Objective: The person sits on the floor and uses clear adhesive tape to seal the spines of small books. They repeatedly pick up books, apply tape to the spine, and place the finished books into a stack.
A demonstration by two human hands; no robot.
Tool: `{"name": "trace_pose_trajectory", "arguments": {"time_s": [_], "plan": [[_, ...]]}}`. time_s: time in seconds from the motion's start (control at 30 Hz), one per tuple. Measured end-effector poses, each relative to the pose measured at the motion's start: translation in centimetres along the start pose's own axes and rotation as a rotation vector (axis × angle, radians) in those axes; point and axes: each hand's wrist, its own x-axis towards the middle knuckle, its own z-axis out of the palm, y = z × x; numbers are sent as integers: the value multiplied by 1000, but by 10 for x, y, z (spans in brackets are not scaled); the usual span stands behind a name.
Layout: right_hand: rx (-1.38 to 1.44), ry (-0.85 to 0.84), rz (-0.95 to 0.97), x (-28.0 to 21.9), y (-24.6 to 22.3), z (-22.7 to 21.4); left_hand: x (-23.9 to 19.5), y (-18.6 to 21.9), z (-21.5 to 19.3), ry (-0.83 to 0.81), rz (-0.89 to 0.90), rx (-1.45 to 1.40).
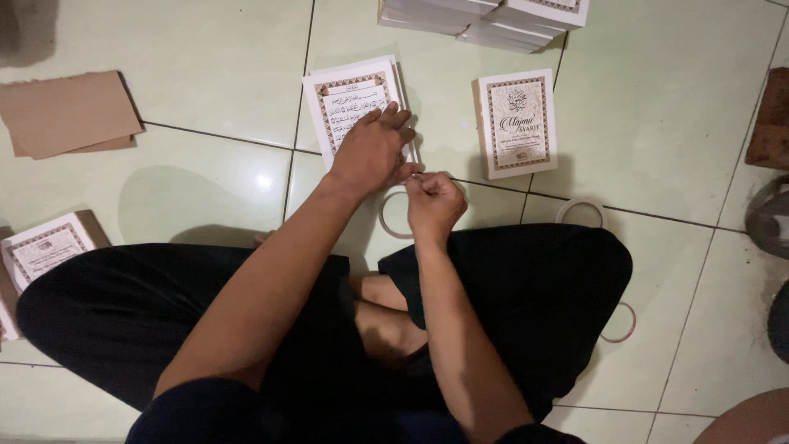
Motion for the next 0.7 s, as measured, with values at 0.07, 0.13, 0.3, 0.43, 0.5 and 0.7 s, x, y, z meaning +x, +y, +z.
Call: {"name": "trace_pose_trajectory", "arguments": {"time_s": [0.07, 0.13, 0.3, 0.43, 0.5, 0.7], "plan": [[-35, 23, 46, 11, 32, -12, -1, -1, 4, 13, 2, -17], [-67, 39, 87, 21, 43, -18, 2, -2, -2, 30, -4, -29], [122, -109, 309, -2, 25, -37, -9, 25, -27, -68, -117, -73], [218, -12, 403, 6, 34, -37, -23, 73, -52, -204, -303, 128], [299, 39, 430, 11, 36, -45, -28, 73, -25, -208, -295, 241], [434, 86, 464, 17, 32, -93, -34, 64, -11, 1, -79, 366]]}}
